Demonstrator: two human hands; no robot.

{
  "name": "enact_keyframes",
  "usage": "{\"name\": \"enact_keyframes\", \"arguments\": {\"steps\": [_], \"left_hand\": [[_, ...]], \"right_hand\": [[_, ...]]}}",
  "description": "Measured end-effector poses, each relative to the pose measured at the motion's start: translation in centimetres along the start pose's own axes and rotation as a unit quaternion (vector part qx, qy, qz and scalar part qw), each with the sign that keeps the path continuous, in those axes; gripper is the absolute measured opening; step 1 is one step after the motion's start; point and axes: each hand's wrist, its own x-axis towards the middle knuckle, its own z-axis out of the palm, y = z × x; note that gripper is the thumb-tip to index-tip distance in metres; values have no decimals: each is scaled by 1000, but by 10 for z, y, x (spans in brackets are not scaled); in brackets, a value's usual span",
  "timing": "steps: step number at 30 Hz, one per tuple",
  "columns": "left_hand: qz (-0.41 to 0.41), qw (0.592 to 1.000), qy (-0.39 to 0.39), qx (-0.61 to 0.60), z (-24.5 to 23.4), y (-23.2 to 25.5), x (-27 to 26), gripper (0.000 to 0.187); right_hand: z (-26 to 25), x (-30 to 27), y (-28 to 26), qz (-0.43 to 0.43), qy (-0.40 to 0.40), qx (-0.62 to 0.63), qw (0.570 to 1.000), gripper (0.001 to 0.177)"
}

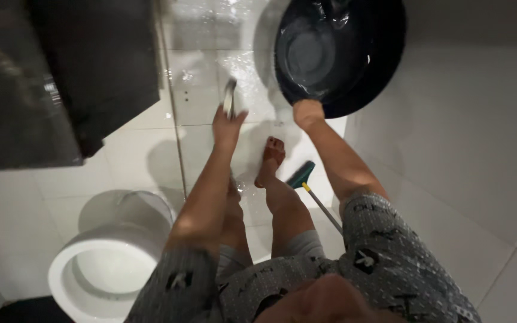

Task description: The person cleans a tiled bathroom floor using a handheld shower head and a squeegee. They rinse the floor, fill a black bucket with water, and then use the squeegee to push water toward the drain. The person also rinses the toilet bowl and surrounding floor area.

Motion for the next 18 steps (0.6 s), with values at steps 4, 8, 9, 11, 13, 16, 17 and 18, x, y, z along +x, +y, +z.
{"name": "enact_keyframes", "arguments": {"steps": [4, 8, 9, 11, 13, 16, 17, 18], "left_hand": [[163, 986, 23, -23, 81, 35, 58, 61], [76, 997, 31, 13, 139, 57, 85, 63], [75, 996, 46, -17, 150, 58, 87, 61], [67, 994, 74, -38, 167, 54, 101, 49], [50, 994, 93, -12, 178, 42, 102, 31], [5, 996, 69, 62, 168, 34, 114, 33], [13, 995, 65, 74, 161, 30, 112, 31], [26, 994, 60, 82, 157, 32, 117, 31]], "right_hand": [[-14, -34, 10, -14, 54, 84, 995, 32], [-20, -49, 32, -35, 147, 94, 984, 48], [-20, -48, 39, -33, 164, 42, 985, 51], [-16, -41, 49, 35, 28, 63, 997, 43], [-6, -54, 54, 56, -31, 85, 994, 42], [-10, -46, 49, -9, 6, 99, 995, 42], [-11, -49, 45, -21, -8, 99, 995, 39], [-17, -45, 46, -31, -16, 96, 995, 36]]}}
